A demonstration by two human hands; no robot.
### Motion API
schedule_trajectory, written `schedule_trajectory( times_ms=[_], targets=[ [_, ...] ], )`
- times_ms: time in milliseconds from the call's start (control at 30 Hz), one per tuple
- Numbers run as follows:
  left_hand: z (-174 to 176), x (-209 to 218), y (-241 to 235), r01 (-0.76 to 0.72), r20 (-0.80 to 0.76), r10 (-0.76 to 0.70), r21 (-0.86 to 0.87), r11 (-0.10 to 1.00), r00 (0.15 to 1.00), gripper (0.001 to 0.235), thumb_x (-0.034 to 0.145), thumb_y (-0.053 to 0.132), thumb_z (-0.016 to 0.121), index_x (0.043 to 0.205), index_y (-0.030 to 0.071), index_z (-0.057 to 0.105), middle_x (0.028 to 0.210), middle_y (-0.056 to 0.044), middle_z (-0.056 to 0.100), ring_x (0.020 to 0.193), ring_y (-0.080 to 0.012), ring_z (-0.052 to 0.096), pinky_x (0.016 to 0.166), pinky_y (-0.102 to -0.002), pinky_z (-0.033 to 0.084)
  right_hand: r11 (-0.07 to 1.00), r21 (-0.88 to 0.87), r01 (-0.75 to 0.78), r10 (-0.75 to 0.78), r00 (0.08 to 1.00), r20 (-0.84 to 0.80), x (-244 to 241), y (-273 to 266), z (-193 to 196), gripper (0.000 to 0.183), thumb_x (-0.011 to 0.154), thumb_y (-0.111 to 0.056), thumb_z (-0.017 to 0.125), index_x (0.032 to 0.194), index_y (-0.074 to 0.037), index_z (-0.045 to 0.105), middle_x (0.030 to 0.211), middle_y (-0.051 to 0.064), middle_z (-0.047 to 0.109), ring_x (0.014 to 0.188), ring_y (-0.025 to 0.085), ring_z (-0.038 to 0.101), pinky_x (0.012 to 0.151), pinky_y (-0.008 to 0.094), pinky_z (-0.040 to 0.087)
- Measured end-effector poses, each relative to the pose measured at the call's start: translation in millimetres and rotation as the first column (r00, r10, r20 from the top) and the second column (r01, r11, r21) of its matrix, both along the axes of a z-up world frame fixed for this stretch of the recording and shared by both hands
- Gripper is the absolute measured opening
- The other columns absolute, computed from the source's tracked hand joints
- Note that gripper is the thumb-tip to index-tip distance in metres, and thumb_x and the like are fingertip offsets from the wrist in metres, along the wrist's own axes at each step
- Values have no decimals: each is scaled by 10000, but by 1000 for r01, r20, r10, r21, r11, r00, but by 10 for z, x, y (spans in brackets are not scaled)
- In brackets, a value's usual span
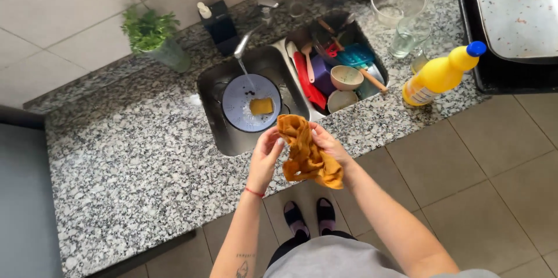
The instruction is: The person disposes of food scraps from a colander into a trash bin, then returns to the sink to wash the colander. They apply liquid soap to a cloth and wipe the granite countertop, rinsing and wringing the cloth under the tap multiple times to clean the surface thoroughly.
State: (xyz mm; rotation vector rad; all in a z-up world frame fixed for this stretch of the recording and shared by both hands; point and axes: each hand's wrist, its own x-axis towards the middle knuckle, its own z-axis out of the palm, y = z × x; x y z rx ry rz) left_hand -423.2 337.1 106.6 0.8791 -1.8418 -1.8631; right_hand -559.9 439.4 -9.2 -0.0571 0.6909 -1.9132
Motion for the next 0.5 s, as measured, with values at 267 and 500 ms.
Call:
schedule_trajectory(
  times_ms=[267,500],
  targets=[
    [286,-60,-170,-52,-74,45,-102,993,996,152,927,237,583,948,109,663,715,-39,597,675,-135,599,589,-291,553,932,347,102,139,785,-603,-105,-60,748,277,896,-313,465,1115,-153,520,1051,-19,595,982,104,503,804,280,353],
    [670,86,-327,28,50,3,-597,802,999,143,953,329,485,930,247,599,756,-33,595,798,-289,643,717,-388,517,960,177,218,55,475,-878,73,-216,1658,156,812,-118,720,957,-68,690,733,31,661,655,93,632,625,251,532]
  ],
)
